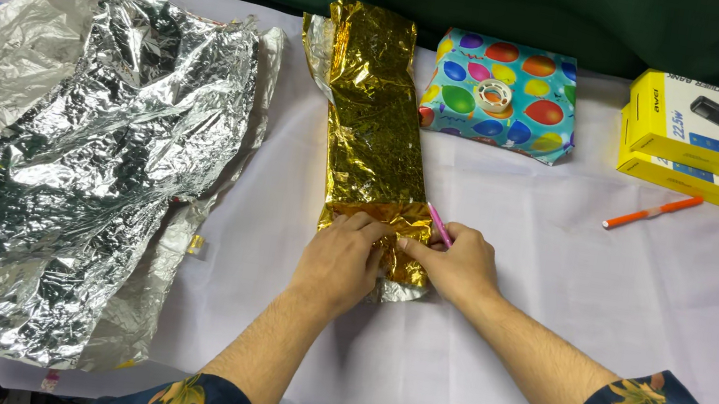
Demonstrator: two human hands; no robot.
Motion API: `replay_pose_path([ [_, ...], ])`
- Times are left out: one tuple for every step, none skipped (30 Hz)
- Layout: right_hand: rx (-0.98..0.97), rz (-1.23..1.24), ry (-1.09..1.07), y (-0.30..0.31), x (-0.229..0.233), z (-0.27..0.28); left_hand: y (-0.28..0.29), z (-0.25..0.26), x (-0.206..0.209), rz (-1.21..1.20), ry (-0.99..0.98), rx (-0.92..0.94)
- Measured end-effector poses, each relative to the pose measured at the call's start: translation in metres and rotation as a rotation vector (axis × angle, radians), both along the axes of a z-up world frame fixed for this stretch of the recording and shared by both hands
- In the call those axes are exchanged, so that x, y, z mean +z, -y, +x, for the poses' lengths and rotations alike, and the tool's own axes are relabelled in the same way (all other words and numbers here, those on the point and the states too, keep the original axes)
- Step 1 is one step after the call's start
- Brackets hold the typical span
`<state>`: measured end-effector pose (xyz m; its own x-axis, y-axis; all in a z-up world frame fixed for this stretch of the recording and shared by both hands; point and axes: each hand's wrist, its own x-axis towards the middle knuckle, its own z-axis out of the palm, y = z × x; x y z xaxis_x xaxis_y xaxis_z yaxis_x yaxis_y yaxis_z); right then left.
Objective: The person wraps a power bank box in gold foil, then wraps another box in colorful balloon-patterned paper. They use tape to secure the wrapping and a pink pen to mark or adjust the packages.
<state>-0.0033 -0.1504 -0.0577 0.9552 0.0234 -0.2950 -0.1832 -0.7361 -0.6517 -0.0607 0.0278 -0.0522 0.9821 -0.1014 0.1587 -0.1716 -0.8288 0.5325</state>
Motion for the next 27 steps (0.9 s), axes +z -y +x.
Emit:
replay_pose_path([
  [0.006,0.044,0.043,-0.001,0.001,-0.002,0.000,0.000,0.001,-0.012,-0.008,-0.003],
  [0.003,0.067,0.092,-0.003,0.002,-0.004,0.000,-0.001,0.003,-0.023,-0.016,-0.002],
  [0.001,0.090,0.141,-0.007,0.002,-0.006,-0.001,-0.001,0.005,-0.035,-0.024,-0.001],
  [-0.002,0.114,0.190,-0.011,0.003,-0.008,-0.002,-0.001,0.008,-0.045,-0.079,0.006],
  [0.013,0.152,0.226,-0.015,0.005,-0.010,-0.004,-0.002,0.011,-0.055,-0.134,0.013],
  [0.027,0.191,0.261,-0.019,0.007,-0.012,-0.005,-0.003,0.013,-0.064,-0.189,0.021],
  [0.042,0.231,0.296,-0.022,0.009,-0.013,-0.005,-0.004,0.016,-0.053,-0.205,0.021],
  [0.062,0.257,0.272,-0.026,0.010,-0.015,-0.004,-0.005,0.017,-0.043,-0.221,0.025],
  [0.082,0.283,0.248,-0.028,0.012,-0.016,-0.004,-0.006,0.019,-0.033,-0.236,0.029],
  [0.100,0.310,0.224,-0.030,0.013,-0.017,-0.004,-0.009,0.019,-0.029,-0.279,0.018],
  [0.151,0.284,0.258,-0.032,0.013,-0.016,-0.005,-0.012,0.020,-0.026,-0.321,0.008],
  [0.203,0.258,0.291,-0.034,0.014,-0.014,-0.005,-0.015,0.020,-0.023,-0.364,-0.002],
  [0.254,0.232,0.324,-0.035,0.014,-0.012,-0.005,-0.018,0.020,-0.042,-0.271,-0.004],
  [0.248,0.199,0.264,-0.034,0.013,-0.010,-0.006,-0.023,0.019,-0.061,-0.178,-0.003],
  [0.243,0.166,0.205,-0.034,0.012,-0.008,-0.008,-0.027,0.018,-0.079,-0.084,-0.003],
  [0.236,0.132,0.146,-0.034,0.011,-0.007,-0.011,-0.029,0.018,-0.054,-0.013,0.073],
  [0.252,0.095,0.129,-0.033,0.010,-0.007,-0.014,-0.032,0.018,-0.030,0.058,0.149],
  [0.267,0.056,0.113,-0.031,0.009,-0.007,-0.017,-0.033,0.018,-0.005,0.130,0.225],
  [0.283,0.018,0.096,-0.028,0.008,-0.007,-0.020,-0.032,0.019,-0.039,0.122,0.329],
  [0.324,0.043,0.149,-0.027,0.007,-0.007,-0.023,-0.030,0.020,-0.072,0.116,0.432],
  [0.364,0.068,0.201,-0.026,0.006,-0.008,-0.026,-0.028,0.021,-0.105,0.110,0.536],
  [0.406,0.092,0.255,-0.026,0.005,-0.009,-0.029,-0.025,0.023,-0.078,-0.063,0.559],
  [0.420,0.082,0.263,-0.026,0.004,-0.011,-0.032,-0.022,0.025,-0.050,-0.236,0.581],
  [0.433,0.071,0.271,-0.028,0.003,-0.012,-0.034,-0.019,0.027,-0.023,-0.408,0.600],
  [0.446,0.060,0.280,-0.029,0.002,-0.013,-0.035,-0.016,0.029,-0.020,-0.485,0.590],
  [0.445,0.055,0.263,-0.030,0.002,-0.013,-0.035,-0.014,0.031,-0.015,-0.562,0.575],
  [0.443,0.050,0.245,-0.030,0.001,-0.012,-0.035,-0.012,0.034,-0.010,-0.639,0.561],
])
